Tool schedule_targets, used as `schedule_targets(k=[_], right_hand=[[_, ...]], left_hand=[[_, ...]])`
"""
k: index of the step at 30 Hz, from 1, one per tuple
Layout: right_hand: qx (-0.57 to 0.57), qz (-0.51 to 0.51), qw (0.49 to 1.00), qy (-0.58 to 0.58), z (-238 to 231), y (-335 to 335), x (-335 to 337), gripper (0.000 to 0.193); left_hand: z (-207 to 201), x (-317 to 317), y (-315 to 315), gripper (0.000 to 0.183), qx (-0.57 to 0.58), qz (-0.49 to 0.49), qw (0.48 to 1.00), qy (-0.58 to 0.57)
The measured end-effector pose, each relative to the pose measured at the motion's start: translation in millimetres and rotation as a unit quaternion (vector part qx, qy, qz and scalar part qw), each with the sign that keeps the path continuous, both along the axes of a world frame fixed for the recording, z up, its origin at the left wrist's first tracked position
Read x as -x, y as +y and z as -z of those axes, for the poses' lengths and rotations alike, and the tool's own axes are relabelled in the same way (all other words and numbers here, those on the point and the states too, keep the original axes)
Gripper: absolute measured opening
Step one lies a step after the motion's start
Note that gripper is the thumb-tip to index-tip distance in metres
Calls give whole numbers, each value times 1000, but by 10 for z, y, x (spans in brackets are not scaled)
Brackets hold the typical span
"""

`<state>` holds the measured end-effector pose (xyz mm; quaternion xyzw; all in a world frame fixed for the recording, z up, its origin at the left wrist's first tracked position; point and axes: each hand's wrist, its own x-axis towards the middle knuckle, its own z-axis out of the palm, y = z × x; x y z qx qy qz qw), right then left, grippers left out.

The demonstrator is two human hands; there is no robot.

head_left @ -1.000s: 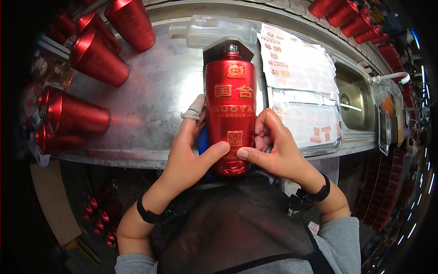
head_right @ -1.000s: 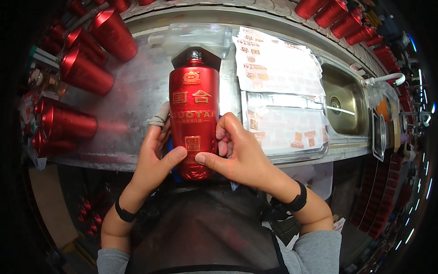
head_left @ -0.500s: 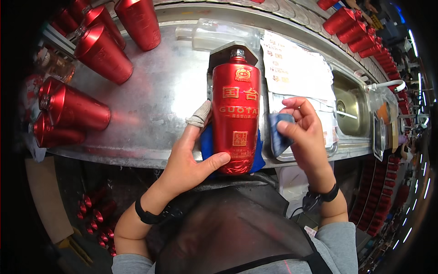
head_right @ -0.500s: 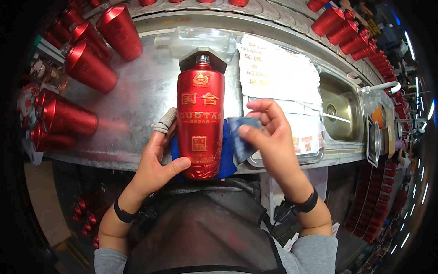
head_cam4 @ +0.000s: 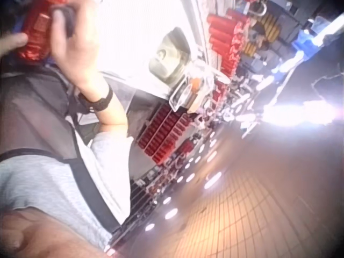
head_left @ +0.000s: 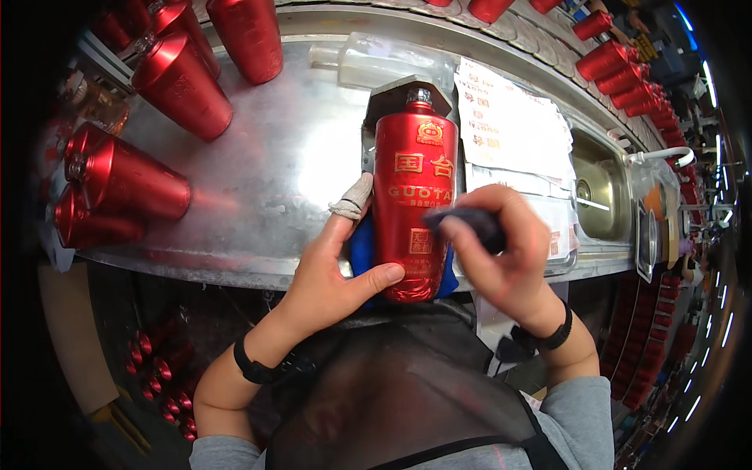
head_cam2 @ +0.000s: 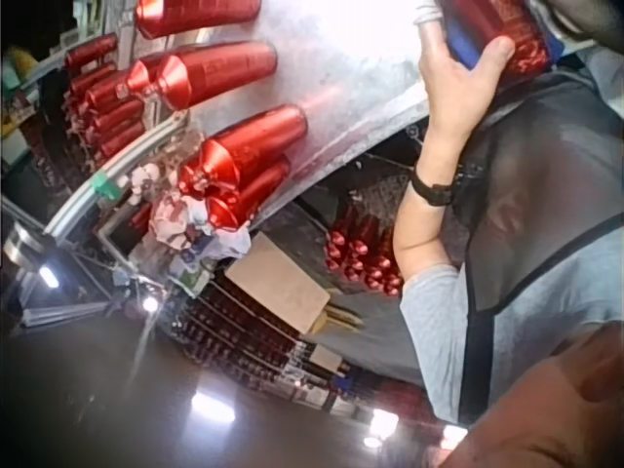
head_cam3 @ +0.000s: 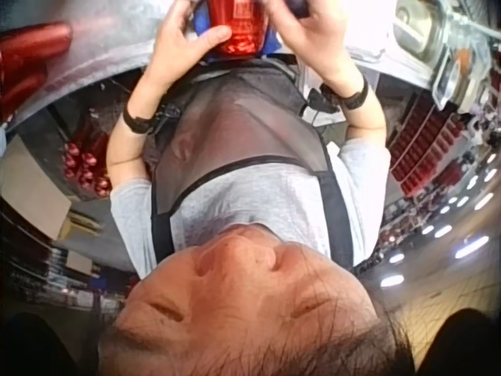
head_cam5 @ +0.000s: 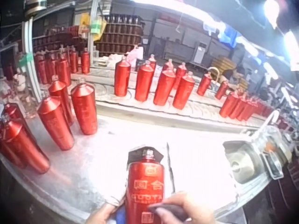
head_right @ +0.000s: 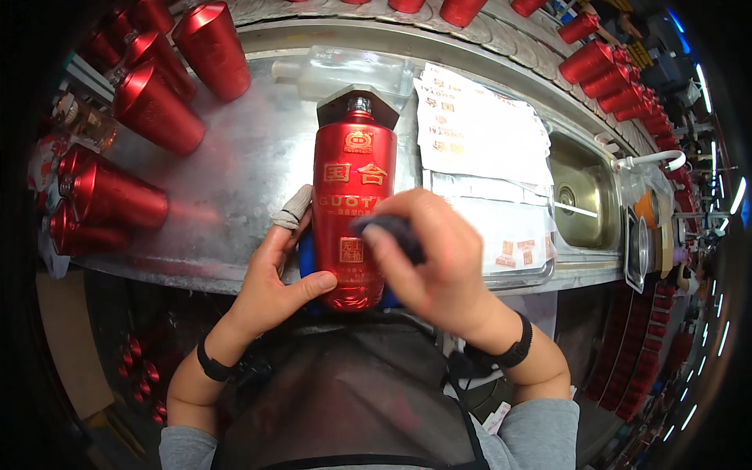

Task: Applying labels and cleaning red liquor bottles on a production line.

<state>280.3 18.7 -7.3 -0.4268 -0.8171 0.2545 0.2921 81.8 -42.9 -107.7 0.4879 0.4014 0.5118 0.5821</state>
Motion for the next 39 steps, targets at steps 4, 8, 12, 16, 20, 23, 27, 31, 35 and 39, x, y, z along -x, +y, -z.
schedule_targets(k=[4,8,12,16,20,23,27,31,35,39], right_hand=[[-127,-130,983,5,29,8,-103,31],[-138,-257,956,-16,79,-161,-258,33],[-42,-161,984,64,187,-285,-363,35],[-58,-205,976,48,194,-282,-360,35],[-24,-188,979,80,190,-298,-380,32],[-6,-171,980,96,181,-301,-358,29],[11,-160,979,123,200,-271,-321,25],[1,-167,981,102,169,-240,-354,29],[17,-64,992,112,65,-202,-351,23],[-55,-78,992,78,43,-88,-133,26]], left_hand=[[-28,30,-19,88,-36,-9,996,83],[-92,132,-32,63,-165,-15,938,303],[-307,81,70,48,-221,7,895,388],[-317,44,62,45,-253,-2,848,466],[-234,44,-66,45,-284,27,822,493],[-158,87,-153,45,-274,33,835,476],[-152,175,12,47,-255,-9,822,509],[-189,111,114,45,-249,-18,833,493],[-170,97,-95,43,-260,11,839,478],[-70,153,-232,42,-258,31,855,449]])
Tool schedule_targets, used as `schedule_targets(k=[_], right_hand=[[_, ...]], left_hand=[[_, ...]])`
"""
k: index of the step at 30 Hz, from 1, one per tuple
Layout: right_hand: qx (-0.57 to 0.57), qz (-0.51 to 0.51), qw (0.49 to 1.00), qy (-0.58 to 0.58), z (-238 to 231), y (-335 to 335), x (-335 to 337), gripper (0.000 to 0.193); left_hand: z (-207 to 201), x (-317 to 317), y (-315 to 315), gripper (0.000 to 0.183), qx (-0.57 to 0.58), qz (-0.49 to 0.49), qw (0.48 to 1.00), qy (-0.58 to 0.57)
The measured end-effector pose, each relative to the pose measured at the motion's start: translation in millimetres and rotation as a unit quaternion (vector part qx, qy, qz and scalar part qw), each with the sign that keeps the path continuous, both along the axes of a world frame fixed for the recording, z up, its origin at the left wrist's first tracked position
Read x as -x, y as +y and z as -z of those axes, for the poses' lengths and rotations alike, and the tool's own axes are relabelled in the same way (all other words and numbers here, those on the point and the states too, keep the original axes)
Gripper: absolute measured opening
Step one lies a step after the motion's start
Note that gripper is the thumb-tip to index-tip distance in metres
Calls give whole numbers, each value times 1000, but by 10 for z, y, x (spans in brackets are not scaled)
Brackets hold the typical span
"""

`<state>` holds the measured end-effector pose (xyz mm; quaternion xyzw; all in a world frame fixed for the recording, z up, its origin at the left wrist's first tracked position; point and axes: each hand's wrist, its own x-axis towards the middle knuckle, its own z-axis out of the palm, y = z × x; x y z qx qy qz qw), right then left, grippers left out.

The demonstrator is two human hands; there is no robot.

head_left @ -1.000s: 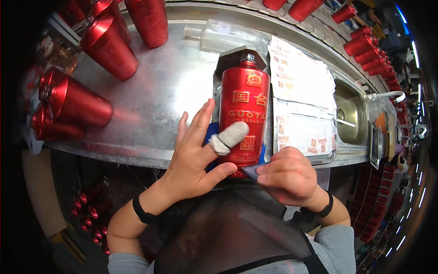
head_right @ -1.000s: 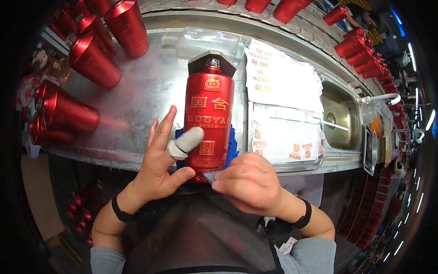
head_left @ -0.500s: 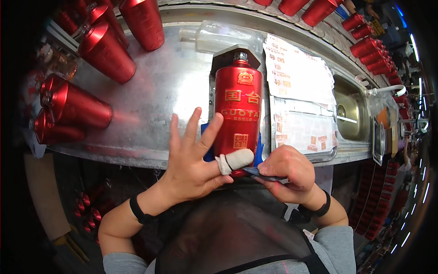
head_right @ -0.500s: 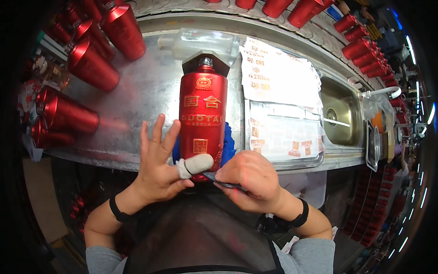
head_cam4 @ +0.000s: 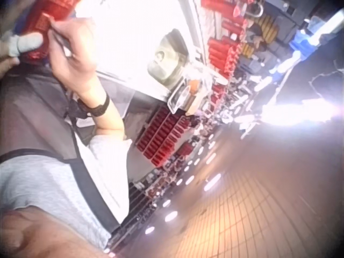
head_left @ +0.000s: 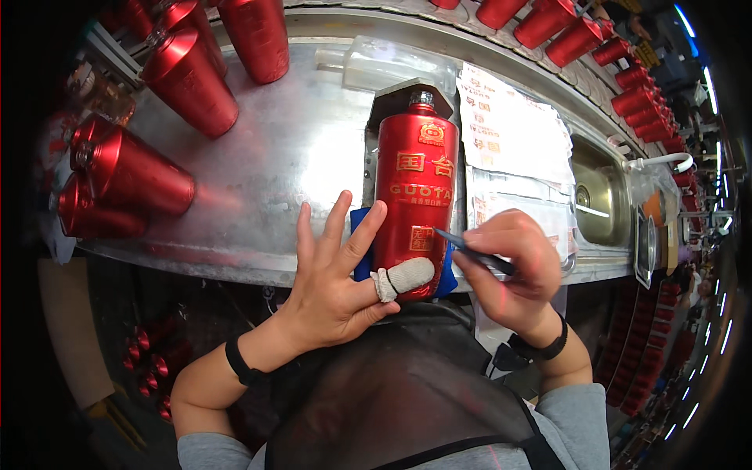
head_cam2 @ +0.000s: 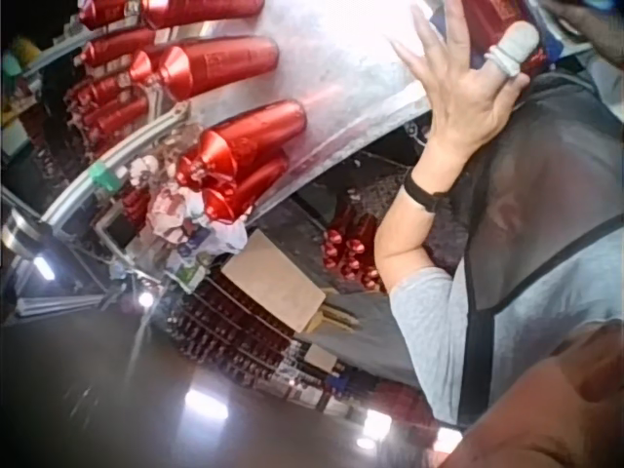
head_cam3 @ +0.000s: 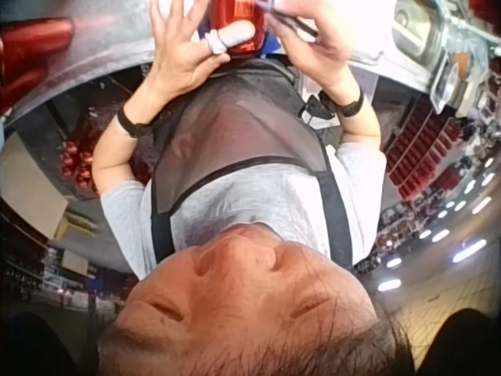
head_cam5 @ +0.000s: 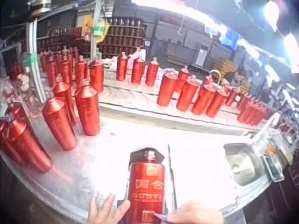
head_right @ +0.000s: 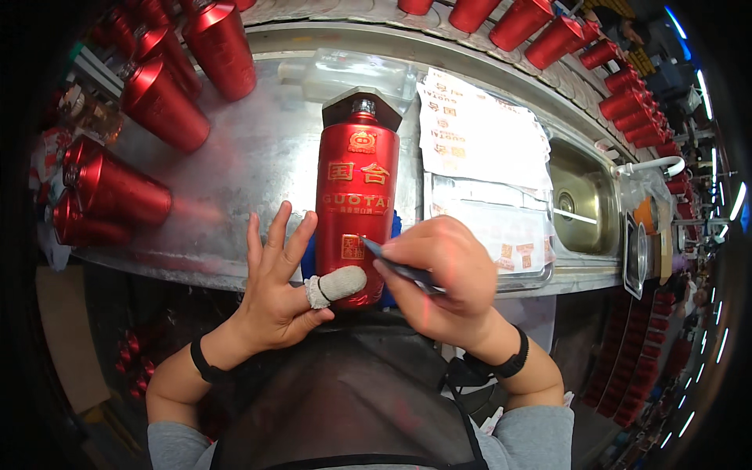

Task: Applying labels and cleaning red liquor bottles on a production line.

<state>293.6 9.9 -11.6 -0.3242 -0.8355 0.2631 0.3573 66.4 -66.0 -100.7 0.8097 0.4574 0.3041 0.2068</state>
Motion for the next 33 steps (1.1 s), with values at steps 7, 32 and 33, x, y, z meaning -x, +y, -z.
schedule_targets(k=[7,32,33], right_hand=[[-74,-142,984,-84,62,-226,-104,36],[326,236,911,87,357,-266,-347,23],[315,248,913,81,383,-281,-392,23]], left_hand=[[132,130,-161,34,31,-7,997,-74],[-62,41,76,47,7,-23,994,-106],[-93,4,98,47,6,-22,994,-104]])
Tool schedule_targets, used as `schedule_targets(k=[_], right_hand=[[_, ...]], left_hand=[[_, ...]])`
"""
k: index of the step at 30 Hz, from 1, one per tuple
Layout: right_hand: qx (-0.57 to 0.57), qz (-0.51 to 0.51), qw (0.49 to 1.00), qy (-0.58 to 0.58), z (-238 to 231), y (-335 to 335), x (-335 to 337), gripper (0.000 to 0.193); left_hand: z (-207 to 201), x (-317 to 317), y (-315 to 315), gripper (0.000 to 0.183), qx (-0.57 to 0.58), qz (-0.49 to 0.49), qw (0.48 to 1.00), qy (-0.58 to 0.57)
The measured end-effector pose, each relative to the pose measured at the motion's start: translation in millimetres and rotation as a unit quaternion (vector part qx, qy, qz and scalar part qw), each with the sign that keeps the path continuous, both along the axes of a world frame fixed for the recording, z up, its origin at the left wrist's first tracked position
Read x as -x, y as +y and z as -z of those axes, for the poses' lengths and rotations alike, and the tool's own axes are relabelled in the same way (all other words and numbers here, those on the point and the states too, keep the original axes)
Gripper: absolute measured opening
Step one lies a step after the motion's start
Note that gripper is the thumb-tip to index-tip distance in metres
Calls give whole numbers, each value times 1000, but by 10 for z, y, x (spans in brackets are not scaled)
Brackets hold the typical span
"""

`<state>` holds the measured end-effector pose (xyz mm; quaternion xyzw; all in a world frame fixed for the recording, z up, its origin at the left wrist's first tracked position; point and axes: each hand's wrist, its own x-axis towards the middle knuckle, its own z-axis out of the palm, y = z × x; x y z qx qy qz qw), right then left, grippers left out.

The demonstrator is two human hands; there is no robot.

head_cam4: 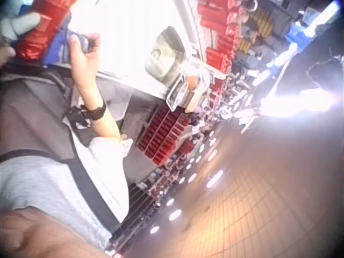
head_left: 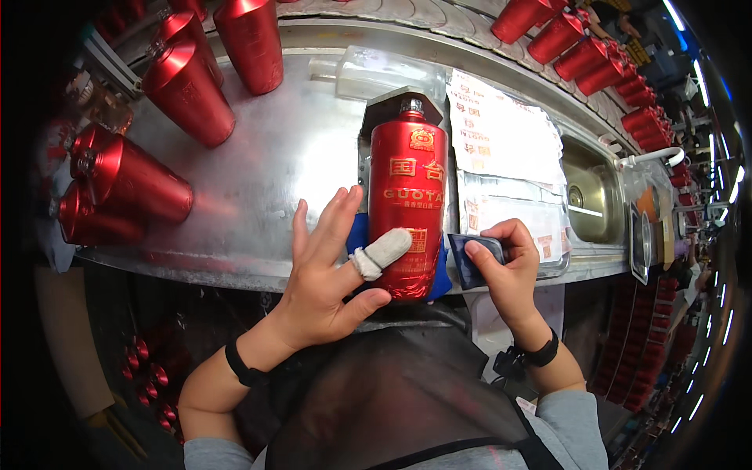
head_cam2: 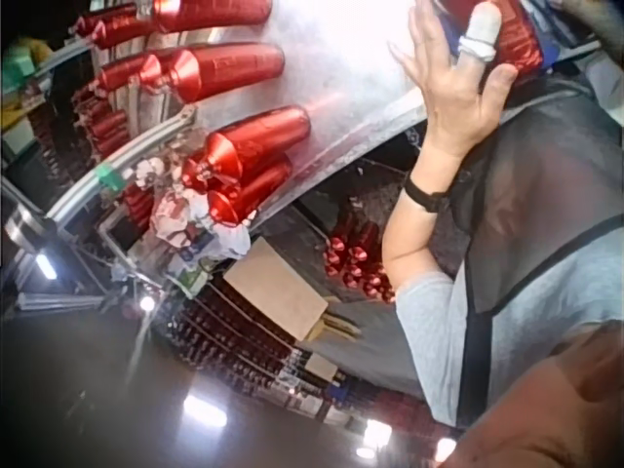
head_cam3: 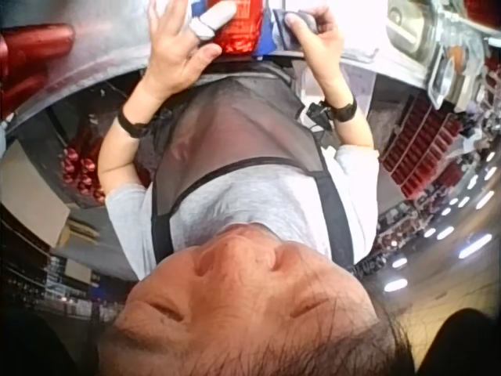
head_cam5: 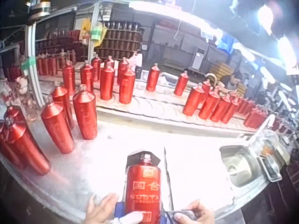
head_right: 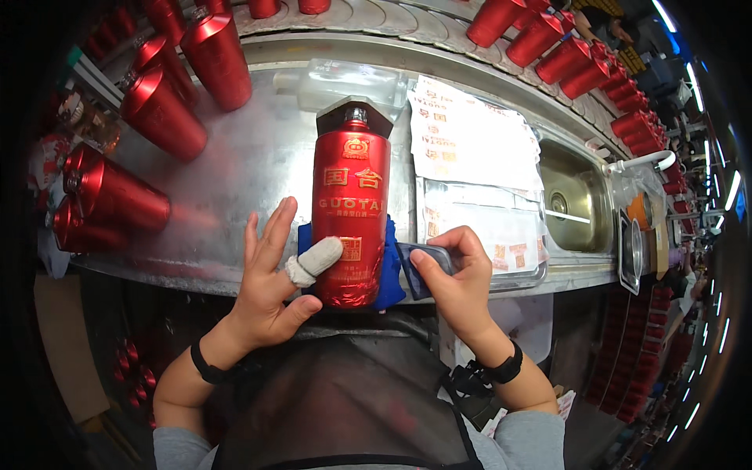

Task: Applying labels and cleaning red liquor bottles on a production line.

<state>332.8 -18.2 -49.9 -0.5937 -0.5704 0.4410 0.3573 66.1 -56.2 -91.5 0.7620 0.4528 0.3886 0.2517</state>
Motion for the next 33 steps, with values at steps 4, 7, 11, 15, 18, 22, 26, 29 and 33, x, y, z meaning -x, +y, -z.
schedule_targets(k=[4,7,11,15,18,22,26,29,33], right_hand=[[-5,8,996,85,-49,-70,74,25],[29,-12,994,101,-19,-64,80,25],[44,-8,994,104,-27,-68,51,25],[40,-19,991,126,-58,-76,52,25],[24,-32,989,142,-141,-66,111,25],[10,-78,989,128,-156,29,281,24],[24,-21,996,88,-110,208,288,22],[-23,-2,1000,0,-65,227,162,21],[0,24,997,72,36,166,64,19]], left_hand=[[-120,-106,161,42,-20,-18,998,60],[-173,-150,191,36,-61,-18,989,135],[-173,-170,64,30,-76,26,987,138],[-143,-148,2,29,-60,45,982,174],[-2,-88,-46,43,-93,42,977,187],[102,-16,-6,48,-41,-29,986,160],[-41,-74,163,39,-33,-55,990,125],[-150,-127,221,40,-51,-41,988,137],[-112,-154,151,42,-70,10,989,133]])
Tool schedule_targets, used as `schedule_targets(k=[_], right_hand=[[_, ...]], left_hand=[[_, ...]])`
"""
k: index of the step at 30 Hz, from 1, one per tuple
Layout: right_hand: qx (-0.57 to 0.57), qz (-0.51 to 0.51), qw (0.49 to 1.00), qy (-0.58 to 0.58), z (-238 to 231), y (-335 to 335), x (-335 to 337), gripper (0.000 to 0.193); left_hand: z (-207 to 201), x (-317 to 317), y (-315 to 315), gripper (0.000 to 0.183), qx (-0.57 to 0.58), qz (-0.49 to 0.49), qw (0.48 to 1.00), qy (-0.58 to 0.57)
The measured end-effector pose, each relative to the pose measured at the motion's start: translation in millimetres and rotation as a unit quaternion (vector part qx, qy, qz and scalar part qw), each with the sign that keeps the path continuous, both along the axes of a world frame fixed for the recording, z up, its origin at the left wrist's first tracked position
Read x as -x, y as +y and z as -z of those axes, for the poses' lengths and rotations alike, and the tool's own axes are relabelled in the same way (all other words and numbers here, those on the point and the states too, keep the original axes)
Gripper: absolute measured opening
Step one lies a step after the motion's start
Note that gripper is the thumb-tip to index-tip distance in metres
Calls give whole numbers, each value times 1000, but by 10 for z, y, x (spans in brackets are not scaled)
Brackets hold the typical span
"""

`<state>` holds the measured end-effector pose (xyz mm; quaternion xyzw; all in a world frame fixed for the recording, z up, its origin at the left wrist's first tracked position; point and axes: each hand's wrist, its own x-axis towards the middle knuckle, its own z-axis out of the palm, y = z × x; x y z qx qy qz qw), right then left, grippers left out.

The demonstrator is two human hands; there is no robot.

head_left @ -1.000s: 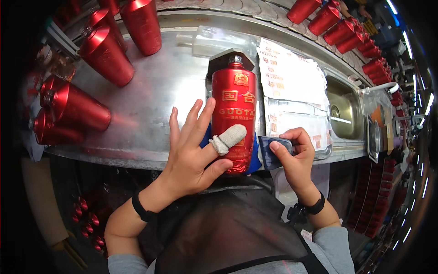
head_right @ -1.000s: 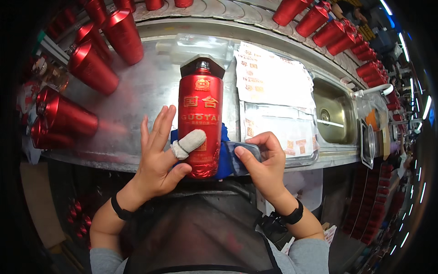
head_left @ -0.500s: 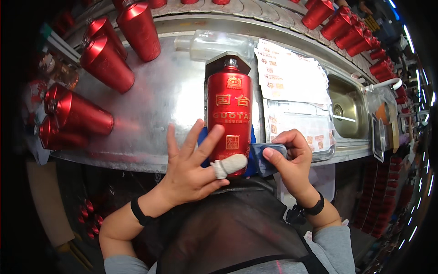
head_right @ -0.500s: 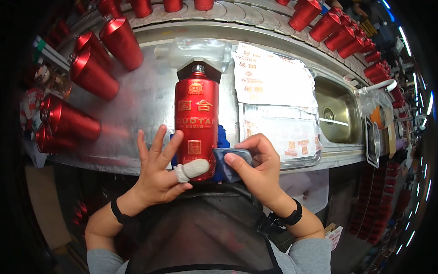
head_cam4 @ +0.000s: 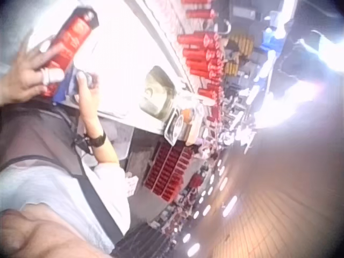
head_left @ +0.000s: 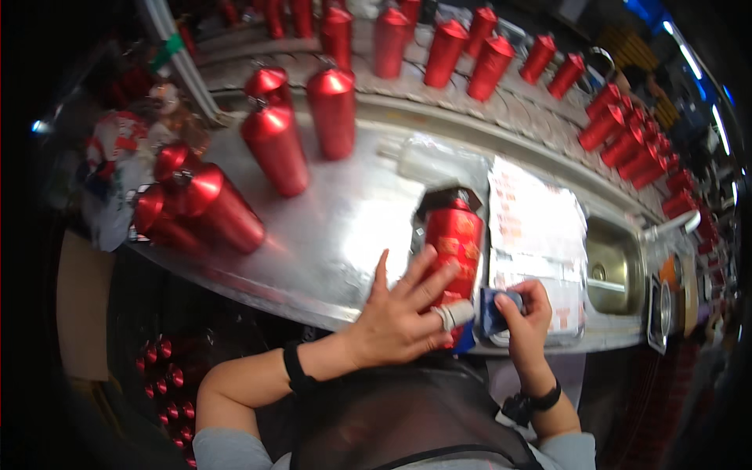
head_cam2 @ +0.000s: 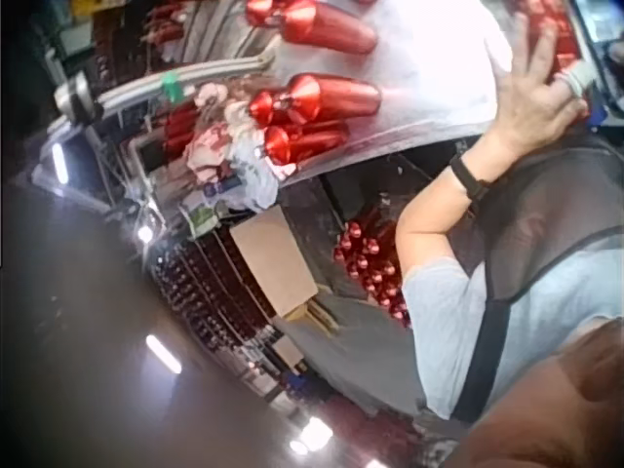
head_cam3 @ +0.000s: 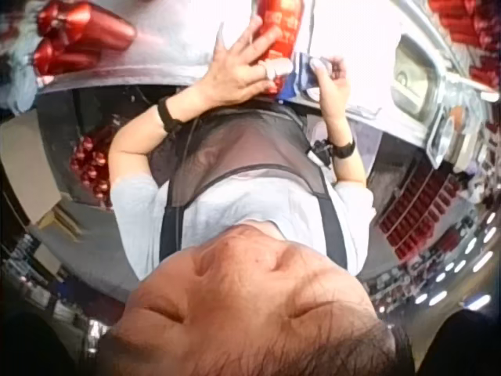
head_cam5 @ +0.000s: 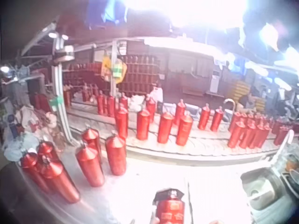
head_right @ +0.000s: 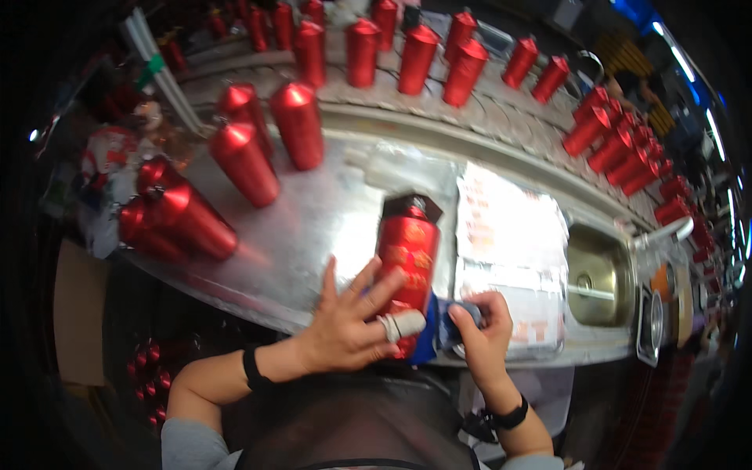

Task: Applying labels and cleaning red liquor bottles on a production line.

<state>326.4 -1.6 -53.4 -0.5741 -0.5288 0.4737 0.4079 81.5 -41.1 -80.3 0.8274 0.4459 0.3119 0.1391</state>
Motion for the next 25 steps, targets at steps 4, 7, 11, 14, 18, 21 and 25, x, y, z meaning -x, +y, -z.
schedule_targets(k=[4,7,11,14,18,21,25], right_hand=[[18,-3,994,106,21,23,-37,12],[88,-41,987,131,218,63,-271,8],[-21,-138,988,-67,169,-152,-91,26],[-120,-286,936,-168,-39,-342,100,90],[-156,-276,924,-214,-149,-468,474,119],[-80,-264,947,-164,-154,-520,452,115],[-66,-318,939,-109,-259,-614,363,110]], left_hand=[[165,-30,-220,42,16,46,996,-69],[136,72,-201,46,6,24,991,-133],[89,131,248,40,27,-124,918,-375],[243,125,726,48,272,-184,856,-400],[464,-143,1243,57,337,-72,809,-476],[293,-177,1230,53,380,-102,803,-448],[132,33,868,48,437,-92,736,-508]])
